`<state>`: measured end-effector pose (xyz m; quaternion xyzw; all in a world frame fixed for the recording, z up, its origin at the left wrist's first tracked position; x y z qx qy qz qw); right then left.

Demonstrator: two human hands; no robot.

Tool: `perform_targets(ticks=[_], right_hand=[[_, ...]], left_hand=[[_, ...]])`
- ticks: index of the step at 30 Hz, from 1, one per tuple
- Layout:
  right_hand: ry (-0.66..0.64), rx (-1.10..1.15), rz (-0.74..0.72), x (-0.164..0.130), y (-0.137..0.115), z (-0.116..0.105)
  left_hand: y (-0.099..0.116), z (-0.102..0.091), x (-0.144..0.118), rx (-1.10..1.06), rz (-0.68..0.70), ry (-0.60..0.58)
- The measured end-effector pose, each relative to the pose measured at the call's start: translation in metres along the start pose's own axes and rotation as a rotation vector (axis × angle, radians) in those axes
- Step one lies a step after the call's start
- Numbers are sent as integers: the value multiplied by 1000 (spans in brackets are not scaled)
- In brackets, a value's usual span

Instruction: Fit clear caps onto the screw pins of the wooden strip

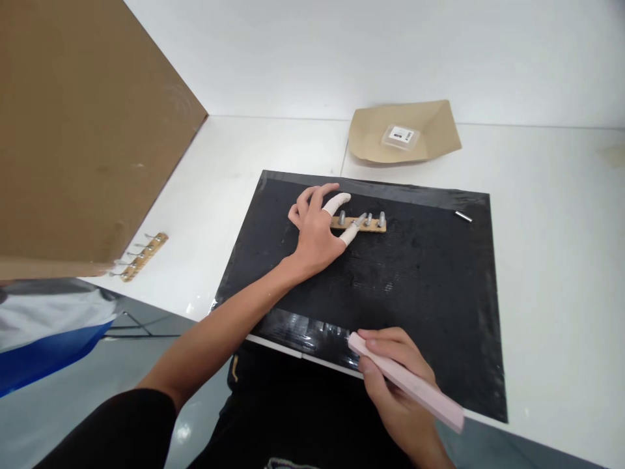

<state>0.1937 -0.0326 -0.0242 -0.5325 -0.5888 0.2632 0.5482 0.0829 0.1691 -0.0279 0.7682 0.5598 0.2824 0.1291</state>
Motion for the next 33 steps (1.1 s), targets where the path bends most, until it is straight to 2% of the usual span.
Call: perform_targets(ticks=[9,16,24,33], right_hand=[[3,8,6,1,1,0],[-14,-3,13,0,3,0],[-13,-2,-13,2,-1,3],[1,20,-27,1,1,1]], left_hand=[[-1,1,1,6,-16,-43],[0,0,-1,37,33,-49],[1,-5,4,76,106,-23],[8,-4,6,103,105,-18]])
Point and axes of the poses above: each hand's wrist, its own x-axis towards the middle knuckle, its own z-axis out of the palm, y = z × x, the point moved 5 cm from there along x, towards the middle knuckle, and after that the axes turned 6 degrees about -z, right-handed, at the moved point
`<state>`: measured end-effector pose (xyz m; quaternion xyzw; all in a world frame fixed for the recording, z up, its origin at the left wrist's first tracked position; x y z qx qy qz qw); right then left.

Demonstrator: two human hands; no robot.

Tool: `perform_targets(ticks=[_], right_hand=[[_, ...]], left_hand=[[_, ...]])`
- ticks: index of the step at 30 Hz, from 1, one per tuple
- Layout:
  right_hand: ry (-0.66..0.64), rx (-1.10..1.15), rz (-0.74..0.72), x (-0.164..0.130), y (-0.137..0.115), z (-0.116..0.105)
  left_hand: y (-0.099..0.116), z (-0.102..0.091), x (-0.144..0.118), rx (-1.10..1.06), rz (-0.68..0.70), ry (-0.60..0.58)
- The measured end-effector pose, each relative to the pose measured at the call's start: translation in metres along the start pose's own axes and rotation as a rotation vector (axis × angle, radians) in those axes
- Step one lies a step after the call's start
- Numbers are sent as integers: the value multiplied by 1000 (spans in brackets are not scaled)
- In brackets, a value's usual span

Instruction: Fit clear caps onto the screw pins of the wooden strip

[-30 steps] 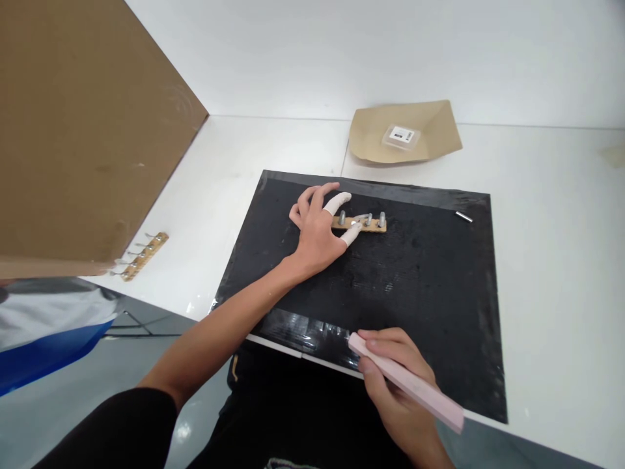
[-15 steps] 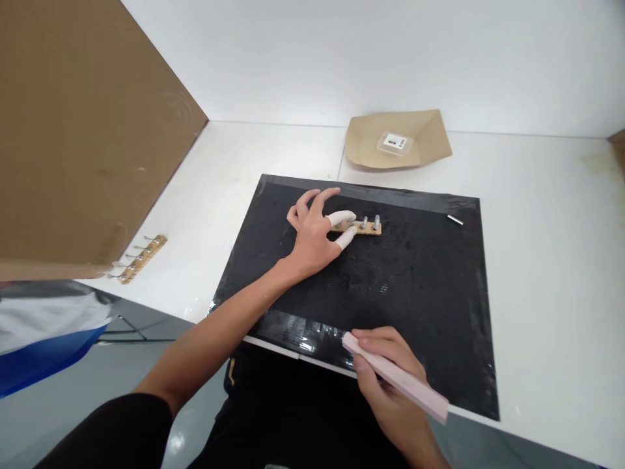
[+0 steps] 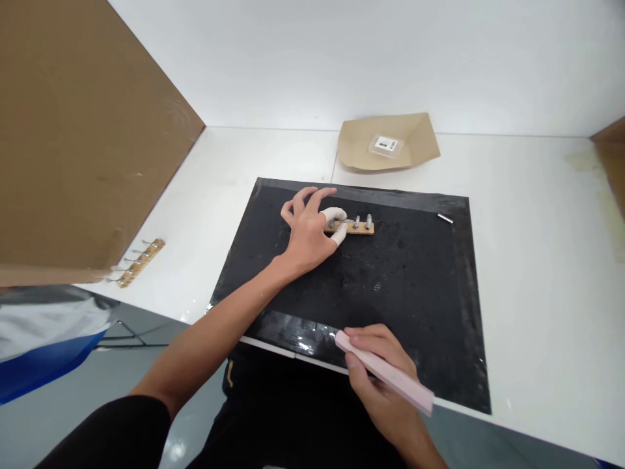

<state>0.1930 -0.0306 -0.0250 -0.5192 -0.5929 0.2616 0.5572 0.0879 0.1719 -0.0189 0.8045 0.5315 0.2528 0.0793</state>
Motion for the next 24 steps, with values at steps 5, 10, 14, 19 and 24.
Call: perform_targets(ticks=[5,10,14,19,24], right_hand=[[-10,6,1,0,0,-1],[-12,14,12,1,-1,-1],[-14,19,12,2,-2,-1],[-15,18,12,1,-1,1],[-14,14,11,-1,2,3]], left_hand=[[-2,0,-1,8,-13,17],[-2,-1,-3,21,-5,2],[-2,-7,-4,21,10,-57],[-10,-21,-6,38,31,-151],[-29,-27,-12,59,4,-226]])
Point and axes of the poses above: each hand's wrist, its own x-axis towards the middle knuckle, its own z-axis out of the palm, y = z × x, the point moved 5 cm from there along x, towards the middle knuckle, and after that the axes turned 6 degrees about -z, right-handed, at the moved point
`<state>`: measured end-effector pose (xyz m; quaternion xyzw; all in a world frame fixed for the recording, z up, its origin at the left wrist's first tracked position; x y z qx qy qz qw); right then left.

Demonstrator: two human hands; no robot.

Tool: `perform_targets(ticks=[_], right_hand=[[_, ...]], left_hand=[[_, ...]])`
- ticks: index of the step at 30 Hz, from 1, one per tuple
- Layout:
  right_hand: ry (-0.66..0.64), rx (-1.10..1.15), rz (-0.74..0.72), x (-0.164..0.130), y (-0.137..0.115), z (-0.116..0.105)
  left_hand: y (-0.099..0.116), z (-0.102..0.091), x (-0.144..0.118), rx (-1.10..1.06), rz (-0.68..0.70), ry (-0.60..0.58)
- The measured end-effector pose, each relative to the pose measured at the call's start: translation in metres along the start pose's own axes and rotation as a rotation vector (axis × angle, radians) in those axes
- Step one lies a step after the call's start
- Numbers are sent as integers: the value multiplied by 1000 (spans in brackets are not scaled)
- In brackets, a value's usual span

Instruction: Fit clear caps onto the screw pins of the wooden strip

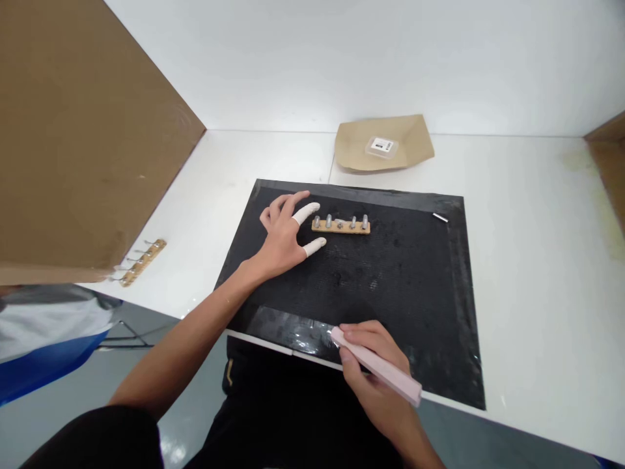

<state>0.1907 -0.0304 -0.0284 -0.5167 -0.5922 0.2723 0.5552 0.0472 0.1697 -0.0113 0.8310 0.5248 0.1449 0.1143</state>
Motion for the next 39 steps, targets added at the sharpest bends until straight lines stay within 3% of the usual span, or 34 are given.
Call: perform_targets(ticks=[6,11,13,17,22,29,35,39], right_hand=[[-13,-36,27,-5,4,-3],[38,-183,95,0,15,-41],[-5,-371,12,9,18,-60],[-213,-903,-347,31,28,-77],[-285,-1046,-531,45,47,-77],[-188,-1027,-366,41,58,-78],[-55,-982,-320,37,66,-74],[-7,-973,-320,36,68,-73]], left_hand=[[-14,16,-1,2,-23,-27],[-16,24,-1,20,15,16],[-16,23,-3,9,33,23],[-17,23,-4,-42,50,21],[-22,25,-5,-116,2,66],[-24,25,-2,-178,13,57],[-21,26,-3,-127,66,38],[-13,18,-5,-63,104,108]])
Point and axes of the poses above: each hand's wrist, its own x-axis towards the middle knuckle, its own z-axis out of the palm, y = z × x, the point moved 5 cm from there along x, towards the middle knuckle, and after that the axes turned 6 degrees about -z, right-handed, at the moved point
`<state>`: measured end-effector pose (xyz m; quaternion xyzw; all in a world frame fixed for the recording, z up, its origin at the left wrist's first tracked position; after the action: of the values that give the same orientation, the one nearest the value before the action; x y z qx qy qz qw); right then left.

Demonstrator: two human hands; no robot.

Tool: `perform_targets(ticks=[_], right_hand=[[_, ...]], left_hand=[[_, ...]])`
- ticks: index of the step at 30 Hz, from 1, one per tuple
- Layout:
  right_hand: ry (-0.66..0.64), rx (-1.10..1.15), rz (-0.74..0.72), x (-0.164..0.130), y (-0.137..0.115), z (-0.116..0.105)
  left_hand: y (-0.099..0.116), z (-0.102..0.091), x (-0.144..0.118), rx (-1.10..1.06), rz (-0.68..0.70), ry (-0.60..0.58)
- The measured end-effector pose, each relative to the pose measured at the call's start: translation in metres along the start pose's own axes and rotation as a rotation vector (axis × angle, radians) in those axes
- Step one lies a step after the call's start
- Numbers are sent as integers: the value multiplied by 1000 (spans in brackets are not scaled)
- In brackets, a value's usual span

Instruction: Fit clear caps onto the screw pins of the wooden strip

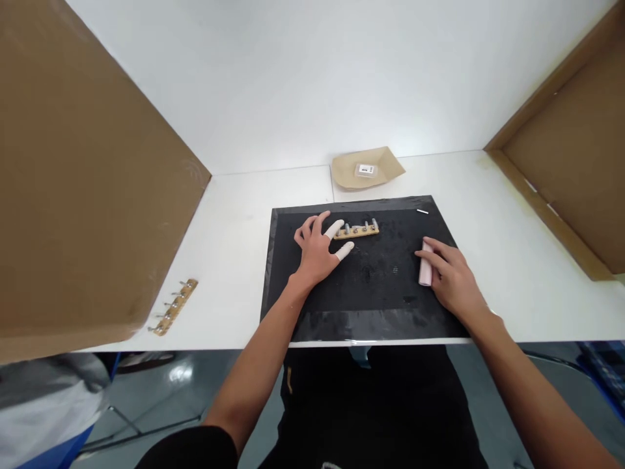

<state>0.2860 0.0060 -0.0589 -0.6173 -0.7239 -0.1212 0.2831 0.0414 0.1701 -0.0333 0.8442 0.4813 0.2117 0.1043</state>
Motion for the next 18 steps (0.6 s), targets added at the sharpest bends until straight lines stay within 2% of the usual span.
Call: perform_targets(ticks=[4,11,18], right_hand=[[27,-16,24,-2,1,0],[76,-73,69,-3,-2,-3],[47,-59,85,0,-4,-5]], left_hand=[[17,-9,13,36,107,34],[32,-16,46,70,264,-153],[38,0,59,64,273,-247]])
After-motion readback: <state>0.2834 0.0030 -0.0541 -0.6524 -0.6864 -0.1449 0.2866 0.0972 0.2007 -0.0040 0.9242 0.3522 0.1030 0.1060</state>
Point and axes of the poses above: each hand's wrist, its own x-axis towards the middle knuckle, its own z-axis out of the palm, y = z × x, the point moved 5 cm from there along x, towards the middle knuckle, and after that the axes turned 6 degrees about -z, right-handed, at the moved point
